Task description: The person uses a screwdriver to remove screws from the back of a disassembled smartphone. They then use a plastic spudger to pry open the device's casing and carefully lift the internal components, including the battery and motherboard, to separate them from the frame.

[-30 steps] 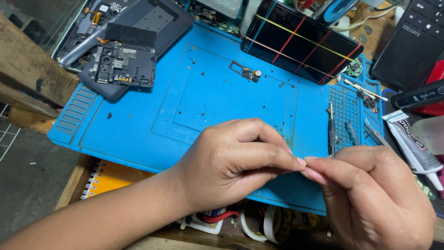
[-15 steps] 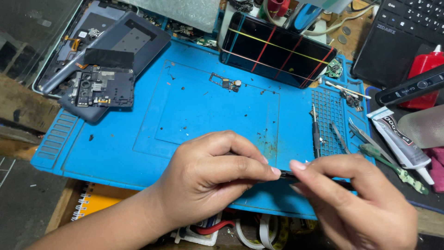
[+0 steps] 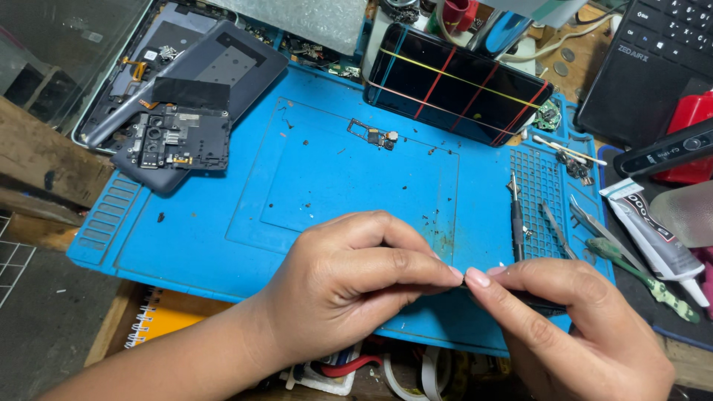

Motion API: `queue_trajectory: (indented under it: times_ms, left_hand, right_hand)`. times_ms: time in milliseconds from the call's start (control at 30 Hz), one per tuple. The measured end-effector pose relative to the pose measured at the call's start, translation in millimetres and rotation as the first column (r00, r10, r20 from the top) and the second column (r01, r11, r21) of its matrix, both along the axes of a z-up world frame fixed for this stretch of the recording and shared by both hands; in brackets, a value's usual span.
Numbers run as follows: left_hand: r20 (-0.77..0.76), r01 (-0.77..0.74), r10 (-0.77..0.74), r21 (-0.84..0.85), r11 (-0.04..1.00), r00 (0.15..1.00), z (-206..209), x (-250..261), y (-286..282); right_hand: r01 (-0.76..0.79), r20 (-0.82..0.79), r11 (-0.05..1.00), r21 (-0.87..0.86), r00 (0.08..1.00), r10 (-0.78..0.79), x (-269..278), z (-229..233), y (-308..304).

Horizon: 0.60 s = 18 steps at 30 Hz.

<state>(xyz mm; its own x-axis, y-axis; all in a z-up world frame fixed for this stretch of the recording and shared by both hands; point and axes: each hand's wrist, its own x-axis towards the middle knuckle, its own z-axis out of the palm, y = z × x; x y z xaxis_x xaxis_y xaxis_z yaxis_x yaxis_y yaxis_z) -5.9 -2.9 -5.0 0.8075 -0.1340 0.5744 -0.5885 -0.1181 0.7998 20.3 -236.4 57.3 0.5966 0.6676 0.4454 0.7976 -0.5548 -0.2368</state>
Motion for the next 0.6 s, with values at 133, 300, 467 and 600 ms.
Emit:
queue_trajectory:
  times_ms: [133, 300, 467, 600]
  left_hand:
    - [-0.013, 0.0, 0.0, -0.015, 1.0, 1.0, 0.7, 0.5, -1.0]
    - [-0.009, -0.006, 0.006, -0.007, 1.0, 1.0, 0.5, 0.0, -0.4]
    - [0.011, 0.002, -0.002, 0.014, 1.0, 1.0, -1.4, -0.1, 0.7]
    - [0.024, 0.002, -0.003, 0.044, 0.999, 1.0, 0.3, 0.1, 2.3]
  right_hand:
    - [0.002, 0.015, 1.0, 0.003, 1.0, -0.002, -0.9, -1.3, 0.5]
    - [-0.008, 0.01, 1.0, -0.029, 1.0, 0.008, 0.1, -0.7, -2.4]
    - [-0.016, 0.03, 0.998, -0.055, 0.999, 0.018, 1.5, 0.0, -3.2]
    - [-0.072, 0.056, 0.997, 0.006, 0.996, 0.072, 7.6, 5.1, 3.6]
